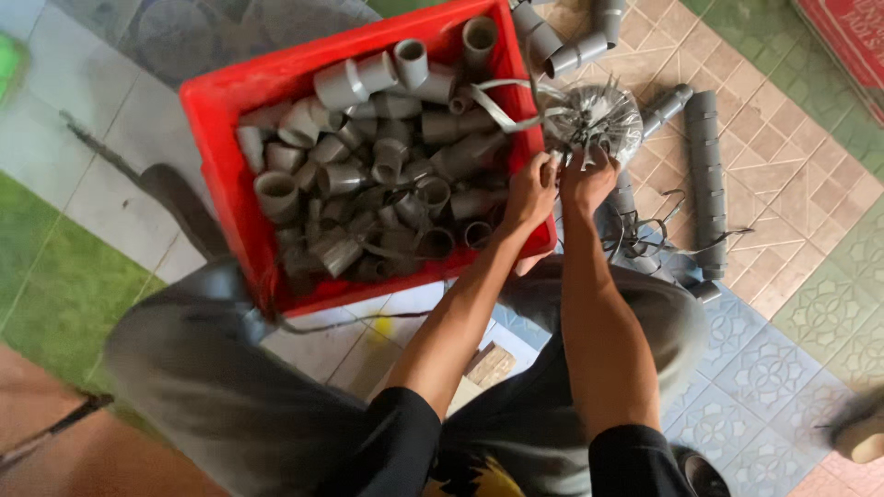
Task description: The person sits on the floor and bundles gray PVC pipe fittings using a gray strap. They pick up several fittings from a red crate, arrange them in their hands, and wrap the strap around the group to secure them together.
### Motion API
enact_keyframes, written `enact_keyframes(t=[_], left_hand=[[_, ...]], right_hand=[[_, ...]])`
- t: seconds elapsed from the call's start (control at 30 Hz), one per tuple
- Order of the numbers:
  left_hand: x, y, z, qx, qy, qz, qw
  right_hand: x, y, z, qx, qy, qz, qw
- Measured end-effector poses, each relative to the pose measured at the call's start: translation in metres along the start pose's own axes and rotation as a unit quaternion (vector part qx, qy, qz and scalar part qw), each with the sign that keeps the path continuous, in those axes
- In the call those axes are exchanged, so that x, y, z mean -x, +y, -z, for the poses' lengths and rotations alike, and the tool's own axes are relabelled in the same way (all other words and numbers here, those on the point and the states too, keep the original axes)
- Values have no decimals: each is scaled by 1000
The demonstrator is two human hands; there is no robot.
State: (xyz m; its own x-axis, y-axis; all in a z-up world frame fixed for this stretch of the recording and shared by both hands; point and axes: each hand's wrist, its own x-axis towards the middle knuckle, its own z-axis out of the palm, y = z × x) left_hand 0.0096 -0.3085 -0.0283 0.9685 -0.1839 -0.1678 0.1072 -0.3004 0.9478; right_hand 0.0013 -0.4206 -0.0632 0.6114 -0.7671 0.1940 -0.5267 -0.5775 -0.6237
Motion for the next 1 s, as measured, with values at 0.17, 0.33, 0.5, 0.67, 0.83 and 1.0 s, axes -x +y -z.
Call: enact_keyframes(t=[0.17,0.33,0.5,0.67,0.83,1.0], left_hand=[[25,13,57,0,66,4,998],[53,-29,121,14,129,-10,991],[76,-33,180,43,169,59,983],[60,-47,210,205,159,53,964],[28,-73,220,86,184,24,979],[-20,-86,227,98,175,-1,980]], right_hand=[[66,-107,57,-145,-9,145,979],[144,-161,76,-249,-177,38,951],[183,-184,76,-216,-383,-42,897],[208,-99,-33,-275,-491,68,824],[187,-130,-31,-213,-454,124,856],[168,-171,-40,-223,-464,109,850]])
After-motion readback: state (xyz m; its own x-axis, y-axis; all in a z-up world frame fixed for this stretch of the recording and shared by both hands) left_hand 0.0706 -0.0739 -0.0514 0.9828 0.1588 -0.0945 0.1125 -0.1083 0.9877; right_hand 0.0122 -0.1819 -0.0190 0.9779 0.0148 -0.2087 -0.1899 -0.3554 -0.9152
